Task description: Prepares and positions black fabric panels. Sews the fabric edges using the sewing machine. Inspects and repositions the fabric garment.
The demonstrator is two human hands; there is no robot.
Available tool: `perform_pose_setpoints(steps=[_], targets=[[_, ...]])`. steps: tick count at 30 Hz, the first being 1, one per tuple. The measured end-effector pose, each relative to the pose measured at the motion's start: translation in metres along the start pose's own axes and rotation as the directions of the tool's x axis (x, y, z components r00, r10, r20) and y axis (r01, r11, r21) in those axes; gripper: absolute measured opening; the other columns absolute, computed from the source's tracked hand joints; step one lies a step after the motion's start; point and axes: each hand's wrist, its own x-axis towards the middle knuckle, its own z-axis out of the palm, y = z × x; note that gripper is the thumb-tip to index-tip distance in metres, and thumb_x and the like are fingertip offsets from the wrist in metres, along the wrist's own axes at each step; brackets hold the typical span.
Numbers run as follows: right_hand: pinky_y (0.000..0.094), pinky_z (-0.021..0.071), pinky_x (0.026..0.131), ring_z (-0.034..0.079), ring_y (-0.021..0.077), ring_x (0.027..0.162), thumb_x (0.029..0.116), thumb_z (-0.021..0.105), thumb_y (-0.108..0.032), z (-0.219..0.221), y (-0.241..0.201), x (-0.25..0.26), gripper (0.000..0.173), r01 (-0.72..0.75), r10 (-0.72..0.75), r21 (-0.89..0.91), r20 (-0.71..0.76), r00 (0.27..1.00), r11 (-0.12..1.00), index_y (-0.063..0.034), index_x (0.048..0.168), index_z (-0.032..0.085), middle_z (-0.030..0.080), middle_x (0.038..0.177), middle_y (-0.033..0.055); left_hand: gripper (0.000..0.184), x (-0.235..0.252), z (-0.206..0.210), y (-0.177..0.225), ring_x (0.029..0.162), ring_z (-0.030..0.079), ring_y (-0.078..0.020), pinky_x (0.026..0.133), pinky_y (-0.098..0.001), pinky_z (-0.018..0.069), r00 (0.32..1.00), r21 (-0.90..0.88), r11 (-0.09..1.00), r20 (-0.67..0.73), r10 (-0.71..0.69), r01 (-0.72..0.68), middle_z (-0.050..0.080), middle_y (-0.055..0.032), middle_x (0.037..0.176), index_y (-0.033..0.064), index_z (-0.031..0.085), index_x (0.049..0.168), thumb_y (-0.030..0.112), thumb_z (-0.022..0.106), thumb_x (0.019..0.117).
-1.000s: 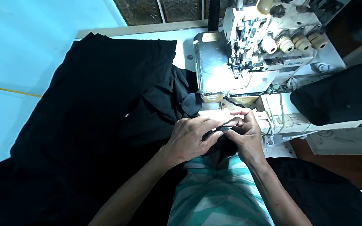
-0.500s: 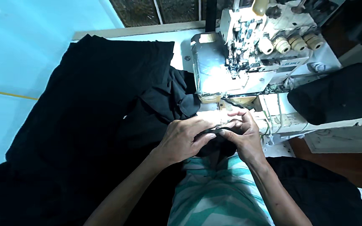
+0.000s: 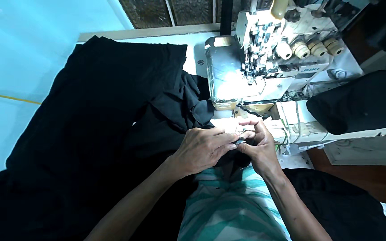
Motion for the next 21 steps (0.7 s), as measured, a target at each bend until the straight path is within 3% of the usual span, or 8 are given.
perform_pose_setpoints(steps=[6, 9, 10, 11, 13, 16, 21], targets=[[0.0179, 0.0586, 0.07, 0.069, 0.0012, 0.07, 0.0765, 0.074, 0.011, 0.005, 0.002, 0.0, 0.052, -0.041, 0.04, -0.014, -0.039, 0.998, 0.999, -0.0128, 0.119, 0.058, 0.072, 0.076, -0.0057, 0.024, -0.005, 0.002, -0.002, 0.056, 0.053, -0.0095, 0.05, -0.0239, 0.0399, 0.999, -0.015, 1.0, -0.029, -0.012, 0.012, 0.059, -0.0009, 0.068, 0.0071, 0.079, 0.101, 0.022, 0.061, 0.0999], [0.0183, 0.059, 0.071, 0.07, 0.002, 0.073, 0.0767, 0.073, 0.011, 0.004, 0.0, 0.001, 0.052, -0.009, 0.008, -0.009, -0.037, 0.999, 1.0, -0.0132, 0.12, 0.058, 0.073, 0.078, -0.0048, 0.026, -0.006, -0.003, -0.004, 0.077, 0.065, -0.0021, 0.07, -0.0174, 0.0534, 0.991, -0.202, 0.971, -0.007, -0.135, 0.13, 0.072, -0.0014, 0.089, 0.0042, 0.076, 0.11, 0.025, 0.068, 0.0961], [0.0188, 0.0594, 0.072, 0.071, 0.0023, 0.073, 0.0771, 0.074, 0.012, 0.004, -0.001, 0.002, 0.053, 0.003, -0.003, -0.006, -0.034, 0.999, 1.0, -0.0133, 0.12, 0.057, 0.074, 0.079, -0.0043, 0.032, -0.005, -0.003, -0.002, 0.078, 0.063, 0.0011, 0.072, -0.0144, 0.0531, 0.982, -0.282, 0.942, -0.002, -0.19, 0.182, 0.072, -0.0003, 0.091, 0.0029, 0.074, 0.112, 0.028, 0.074, 0.0916], [0.019, 0.0594, 0.071, 0.071, 0.0023, 0.074, 0.0775, 0.073, 0.012, 0.004, -0.002, 0.002, 0.053, 0.011, -0.011, -0.004, -0.037, 0.999, 1.0, -0.0129, 0.121, 0.057, 0.074, 0.08, -0.0041, 0.037, -0.003, -0.003, 0.0, 0.075, 0.061, 0.0033, 0.069, -0.0121, 0.0516, 0.972, -0.334, 0.916, 0.0, -0.235, 0.222, 0.071, 0.0013, 0.088, 0.0025, 0.073, 0.111, 0.029, 0.079, 0.0863], [0.0193, 0.0592, 0.07, 0.07, 0.0025, 0.072, 0.0772, 0.072, 0.013, 0.005, -0.004, 0.002, 0.052, 0.018, -0.018, 0.009, -0.054, 0.998, 1.0, -0.0124, 0.12, 0.057, 0.074, 0.079, -0.0037, 0.028, 0.001, -0.001, 0.003, 0.067, 0.058, 0.0047, 0.063, -0.0101, 0.0484, 0.959, -0.343, 0.899, 0.013, -0.284, 0.272, 0.068, 0.0026, 0.078, 0.0029, 0.073, 0.1, 0.023, 0.082, 0.0827], [0.0194, 0.0595, 0.072, 0.071, 0.0019, 0.076, 0.0793, 0.072, 0.012, 0.002, -0.006, 0.002, 0.046, 0.029, -0.032, -0.05, -0.061, 0.998, 0.998, -0.0119, 0.117, 0.06, 0.075, 0.083, -0.0041, 0.009, 0.007, -0.007, 0.001, 0.067, 0.059, 0.002, 0.064, -0.012, 0.0489, 0.954, -0.25, 0.924, -0.004, -0.3, 0.289, 0.067, -0.0007, 0.077, 0.002, 0.073, 0.09, 0.01, 0.074, 0.0877], [0.0174, 0.0538, 0.066, 0.063, -0.0009, 0.068, 0.085, 0.078, -0.006, -0.035, -0.001, 0.013, 0.012, 0.026, -0.016, -0.376, 0.029, 0.999, 0.926, -0.0085, 0.095, 0.073, 0.07, 0.077, -0.0061, 0.014, -0.006, -0.019, -0.043, 0.069, 0.057, 0.0033, 0.063, -0.0138, 0.0468, 0.93, -0.175, 0.924, -0.083, -0.358, 0.34, 0.063, 0.0061, 0.079, 0.0092, 0.068, 0.095, 0.022, 0.065, 0.0997]])
